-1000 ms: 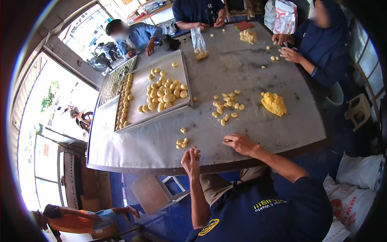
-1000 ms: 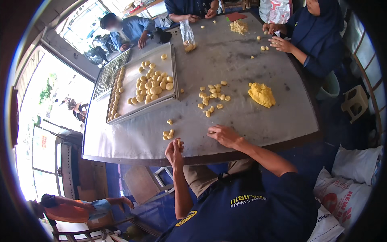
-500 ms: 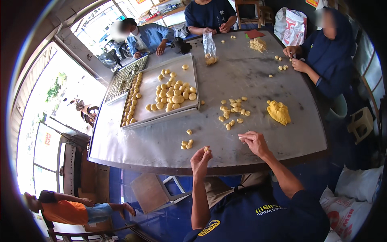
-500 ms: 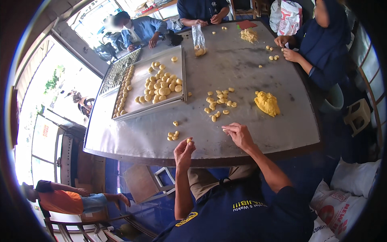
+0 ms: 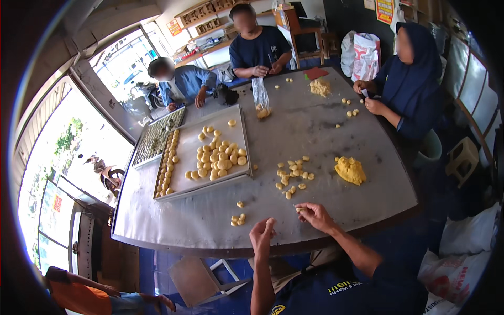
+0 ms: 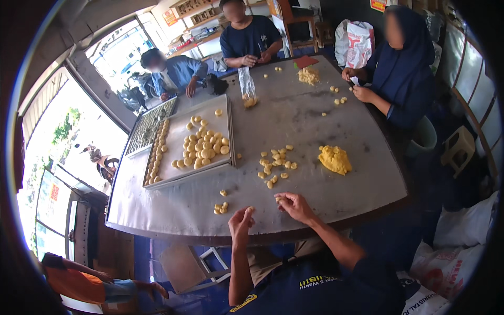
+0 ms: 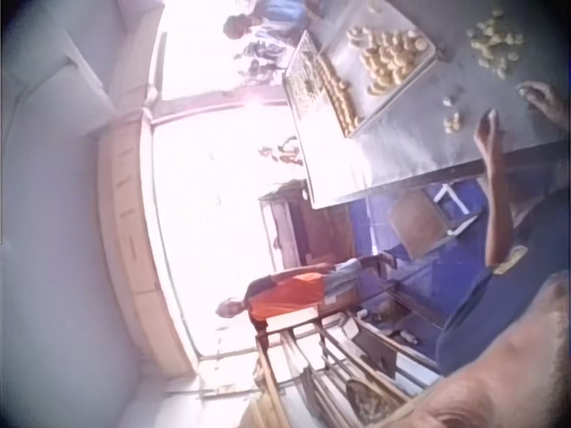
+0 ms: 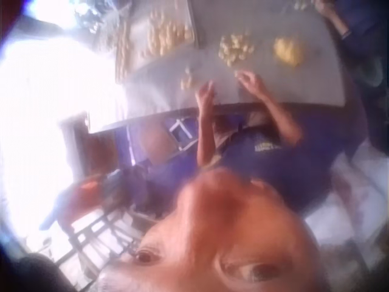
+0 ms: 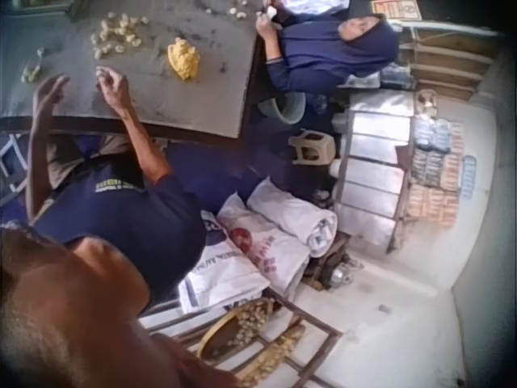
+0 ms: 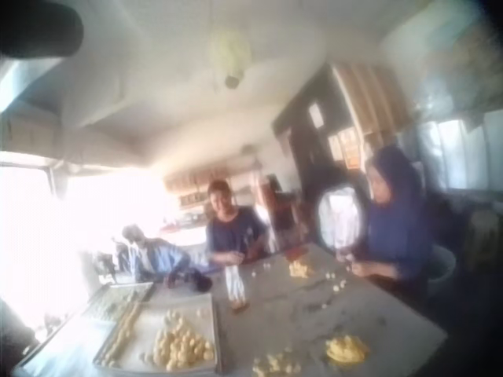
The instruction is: The person divides a large mass of yellow dough into smaller portions by hand, rolling each piece into a small ball and placing it onto a metal tray alongside other completed dough balls.
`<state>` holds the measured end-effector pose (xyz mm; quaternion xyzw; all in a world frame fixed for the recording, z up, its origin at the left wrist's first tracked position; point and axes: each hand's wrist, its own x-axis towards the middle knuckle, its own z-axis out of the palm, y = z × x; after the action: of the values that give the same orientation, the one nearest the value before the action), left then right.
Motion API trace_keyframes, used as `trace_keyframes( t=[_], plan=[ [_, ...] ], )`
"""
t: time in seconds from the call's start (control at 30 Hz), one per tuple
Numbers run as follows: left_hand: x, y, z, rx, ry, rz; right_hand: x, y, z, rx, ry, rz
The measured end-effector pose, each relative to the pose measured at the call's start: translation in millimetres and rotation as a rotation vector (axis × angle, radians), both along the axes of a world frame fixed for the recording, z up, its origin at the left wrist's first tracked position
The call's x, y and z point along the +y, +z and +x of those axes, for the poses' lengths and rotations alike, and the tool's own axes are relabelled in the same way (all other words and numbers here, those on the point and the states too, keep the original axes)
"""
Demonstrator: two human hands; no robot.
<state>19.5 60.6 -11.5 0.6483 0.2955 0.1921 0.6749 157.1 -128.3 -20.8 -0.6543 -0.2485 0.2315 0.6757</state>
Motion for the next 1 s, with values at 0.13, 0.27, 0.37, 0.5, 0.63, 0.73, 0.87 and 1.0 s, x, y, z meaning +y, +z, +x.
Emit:
trace_keyframes(
  t=[0.13,0.27,0.37,0.5,0.63,0.73,0.87,1.0],
  plan=[
    [7.2,-17.3,3.2,0.163,0.048,0.279,22.5,18.0,-21.1,0.03,0.072,-0.016],
    [-18.9,-11.5,14.6,0.086,-0.216,-0.086,30.4,7.7,-31.0,-0.733,0.027,-0.161],
    [-15.7,-15.5,8.2,-0.216,-0.068,-0.287,30.1,31.4,-46.4,-0.491,0.135,-0.051],
    [20.0,-43.7,-13.0,-0.331,0.072,-0.382,9.4,47.8,-36.3,-0.369,0.175,-0.212],
    [18.2,-28.4,-20.6,-0.004,0.111,-0.011,-30.6,9.1,-12.0,-0.61,0.015,-0.264],
    [10.8,-30.5,-25.8,-0.05,0.092,0.101,-48.8,8.0,-17.1,-0.442,-0.115,-0.342],
    [6.7,-21.3,-23.4,-0.071,0.082,0.075,-57.7,-4.6,-30.9,-0.48,-0.252,-0.296],
    [8.6,-36.4,-21.4,-0.098,0.062,0.275,-53.5,-10.1,-42.6,-0.595,-0.33,-0.294]
  ],
)
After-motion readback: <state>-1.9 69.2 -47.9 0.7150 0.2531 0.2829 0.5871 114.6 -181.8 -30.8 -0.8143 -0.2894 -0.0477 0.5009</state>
